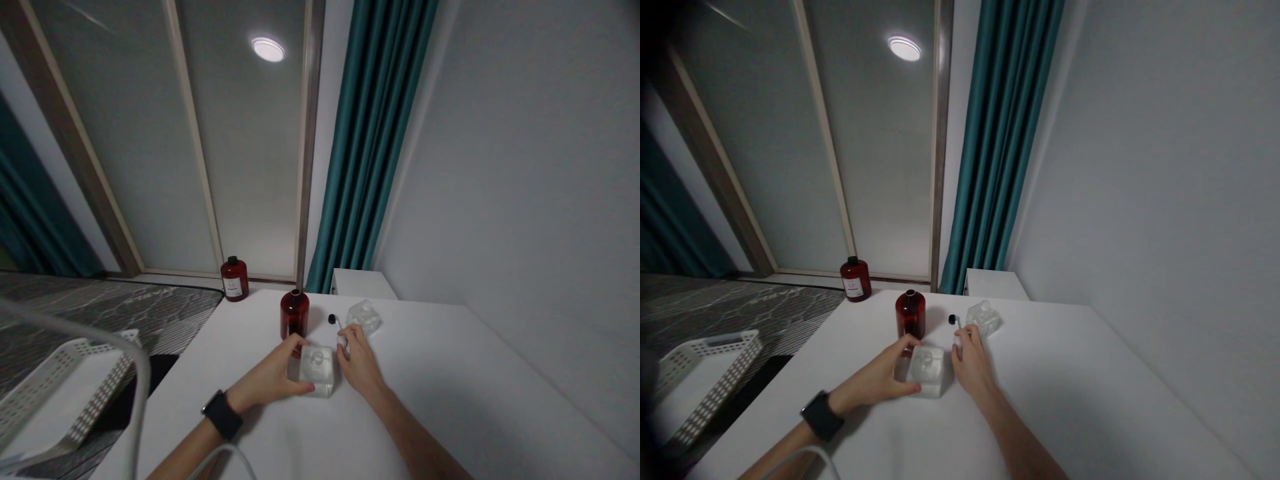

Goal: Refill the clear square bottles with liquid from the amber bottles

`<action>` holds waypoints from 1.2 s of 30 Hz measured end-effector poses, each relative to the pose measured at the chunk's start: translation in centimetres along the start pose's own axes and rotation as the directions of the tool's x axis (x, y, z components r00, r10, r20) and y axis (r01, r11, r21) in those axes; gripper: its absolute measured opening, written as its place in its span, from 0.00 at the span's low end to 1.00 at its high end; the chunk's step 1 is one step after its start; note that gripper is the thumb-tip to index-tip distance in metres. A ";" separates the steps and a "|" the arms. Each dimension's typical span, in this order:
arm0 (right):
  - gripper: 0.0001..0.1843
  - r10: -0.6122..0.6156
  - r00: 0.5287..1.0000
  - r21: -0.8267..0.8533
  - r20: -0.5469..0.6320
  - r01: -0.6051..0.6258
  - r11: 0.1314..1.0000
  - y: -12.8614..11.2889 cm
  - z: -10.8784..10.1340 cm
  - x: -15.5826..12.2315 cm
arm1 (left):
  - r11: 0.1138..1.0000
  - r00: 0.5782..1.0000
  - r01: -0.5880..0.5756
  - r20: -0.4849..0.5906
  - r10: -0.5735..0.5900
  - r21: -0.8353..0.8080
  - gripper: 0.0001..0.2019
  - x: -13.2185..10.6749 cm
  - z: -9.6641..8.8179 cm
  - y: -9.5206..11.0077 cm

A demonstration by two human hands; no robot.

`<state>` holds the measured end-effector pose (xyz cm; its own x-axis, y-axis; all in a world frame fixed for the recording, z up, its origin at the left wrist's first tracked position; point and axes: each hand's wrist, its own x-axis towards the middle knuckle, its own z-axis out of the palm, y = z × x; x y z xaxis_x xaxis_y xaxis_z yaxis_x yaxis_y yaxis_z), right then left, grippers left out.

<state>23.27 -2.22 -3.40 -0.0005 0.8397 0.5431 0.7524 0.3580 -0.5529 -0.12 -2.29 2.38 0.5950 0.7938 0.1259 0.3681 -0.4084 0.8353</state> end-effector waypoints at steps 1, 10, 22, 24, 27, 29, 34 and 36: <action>0.15 -0.001 1.000 -0.005 0.009 0.001 1.000 0.0 0.0 0.0 | 1.000 1.000 0.004 0.001 -0.004 0.004 0.26 0.0 0.0 0.0; 0.15 -0.012 0.999 -0.009 0.041 0.012 1.000 0.2 -0.3 0.3 | 1.000 1.000 -0.024 0.007 0.024 -0.003 0.25 0.1 0.0 -0.4; 0.19 -0.042 0.997 -0.004 0.071 0.043 0.999 1.2 0.2 0.4 | 1.000 1.000 -0.010 0.012 0.010 0.008 0.26 0.1 -0.1 0.0; 0.18 -0.046 0.996 -0.004 0.071 0.047 0.999 1.3 0.1 0.5 | 1.000 1.000 -0.004 0.011 0.004 0.011 0.26 0.1 -0.1 0.1; 0.18 -0.050 0.997 -0.002 0.067 0.050 0.999 1.4 0.0 0.7 | 1.000 1.000 -0.003 0.013 0.003 0.015 0.26 0.1 -0.1 0.2; 0.18 -0.052 0.996 0.000 0.067 0.052 0.999 1.5 0.0 0.7 | 1.000 1.000 -0.005 0.012 0.005 0.019 0.26 0.0 -0.1 0.1; 0.18 -0.061 0.996 0.014 0.069 0.060 0.998 1.5 -0.1 0.8 | 1.000 1.000 -0.005 0.001 0.005 0.024 0.27 0.1 0.0 -0.1; 0.17 -0.068 0.996 0.024 0.062 0.067 0.997 1.1 -0.4 0.9 | 1.000 1.000 -0.005 0.001 0.004 0.024 0.27 0.1 0.1 -0.3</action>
<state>24.39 -1.25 -3.31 -0.0928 0.8369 0.5394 0.7343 0.4234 -0.5306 -0.12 -2.13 2.13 0.5977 0.7913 0.1289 0.3827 -0.4228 0.8215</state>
